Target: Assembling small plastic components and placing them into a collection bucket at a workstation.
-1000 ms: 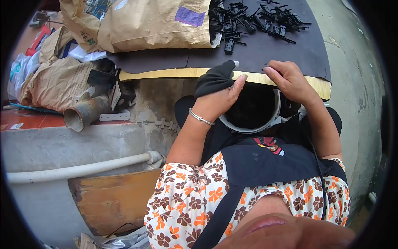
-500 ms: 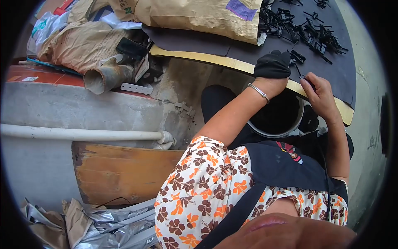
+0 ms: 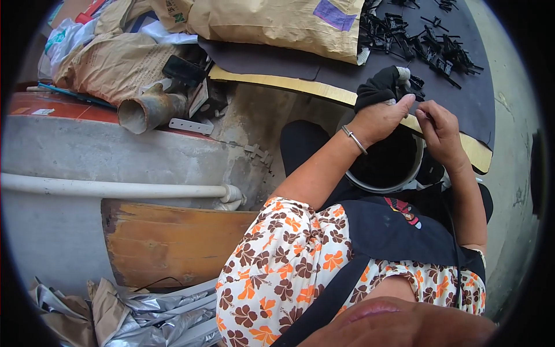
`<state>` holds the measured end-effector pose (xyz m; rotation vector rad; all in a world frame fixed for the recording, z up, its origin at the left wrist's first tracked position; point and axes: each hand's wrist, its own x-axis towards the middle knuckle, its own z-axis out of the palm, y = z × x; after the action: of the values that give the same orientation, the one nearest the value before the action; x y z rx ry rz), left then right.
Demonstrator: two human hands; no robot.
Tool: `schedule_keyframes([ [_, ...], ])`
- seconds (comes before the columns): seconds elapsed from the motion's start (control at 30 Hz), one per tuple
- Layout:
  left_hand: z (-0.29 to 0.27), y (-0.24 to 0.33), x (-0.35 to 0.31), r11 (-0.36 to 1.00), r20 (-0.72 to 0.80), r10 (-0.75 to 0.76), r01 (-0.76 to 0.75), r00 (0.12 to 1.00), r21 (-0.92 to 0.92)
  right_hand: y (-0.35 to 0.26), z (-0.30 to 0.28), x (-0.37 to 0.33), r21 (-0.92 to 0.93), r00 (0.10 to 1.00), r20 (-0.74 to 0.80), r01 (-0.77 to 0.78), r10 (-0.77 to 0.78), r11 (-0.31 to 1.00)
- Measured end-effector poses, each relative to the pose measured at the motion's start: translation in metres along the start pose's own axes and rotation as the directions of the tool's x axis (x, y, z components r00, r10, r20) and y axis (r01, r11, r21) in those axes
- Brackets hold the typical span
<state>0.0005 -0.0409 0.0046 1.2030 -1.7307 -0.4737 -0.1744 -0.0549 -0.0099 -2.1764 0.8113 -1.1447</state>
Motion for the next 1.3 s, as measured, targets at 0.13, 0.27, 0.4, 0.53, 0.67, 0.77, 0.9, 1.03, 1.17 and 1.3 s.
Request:
schedule_keyframes([
  [0.13,0.007,0.009,-0.009,0.890,0.009,-0.158,0.147,0.987,-0.431,-0.007,0.004,-0.002,0.363,0.976,-0.024,-0.191,0.215,0.912],
  [0.27,0.014,0.000,-0.011,0.955,-0.083,0.046,-0.068,0.996,-0.290,-0.020,0.005,-0.002,0.456,0.978,0.099,-0.210,0.186,0.865],
  [0.4,0.008,0.009,-0.015,0.982,0.160,-0.016,0.046,0.987,-0.184,-0.008,-0.001,-0.008,0.320,0.994,-0.090,-0.029,0.061,0.947],
  [0.53,0.005,0.025,-0.020,0.947,0.234,0.151,-0.072,0.961,-0.314,-0.016,-0.005,-0.008,0.491,0.948,-0.016,-0.271,0.319,0.828],
  [0.67,-0.004,0.020,-0.026,0.983,0.222,0.090,-0.051,0.971,-0.175,-0.021,0.001,0.004,0.546,0.943,0.096,-0.318,0.319,0.775],
  [0.77,-0.006,0.024,-0.030,0.938,0.192,-0.121,0.176,0.974,-0.299,-0.016,-0.006,0.003,0.320,0.976,0.102,-0.214,0.191,0.923],
  [0.9,-0.001,0.022,-0.031,0.944,0.185,-0.161,0.206,0.969,-0.258,-0.020,-0.009,0.001,0.205,0.978,0.127,-0.189,0.165,0.960],
  [1.03,0.006,0.015,-0.030,0.991,0.102,0.120,-0.113,0.988,-0.065,-0.022,-0.009,0.003,0.135,0.951,0.181,-0.277,0.251,0.951],
  [1.17,0.005,0.020,-0.028,0.988,0.098,0.148,-0.150,0.984,0.023,-0.017,0.002,0.000,0.217,0.961,0.113,-0.272,0.253,0.937],
  [1.3,0.004,0.032,-0.027,0.995,0.093,0.072,-0.065,0.993,-0.073,-0.008,0.004,0.000,0.422,0.959,0.168,-0.280,0.229,0.862],
])
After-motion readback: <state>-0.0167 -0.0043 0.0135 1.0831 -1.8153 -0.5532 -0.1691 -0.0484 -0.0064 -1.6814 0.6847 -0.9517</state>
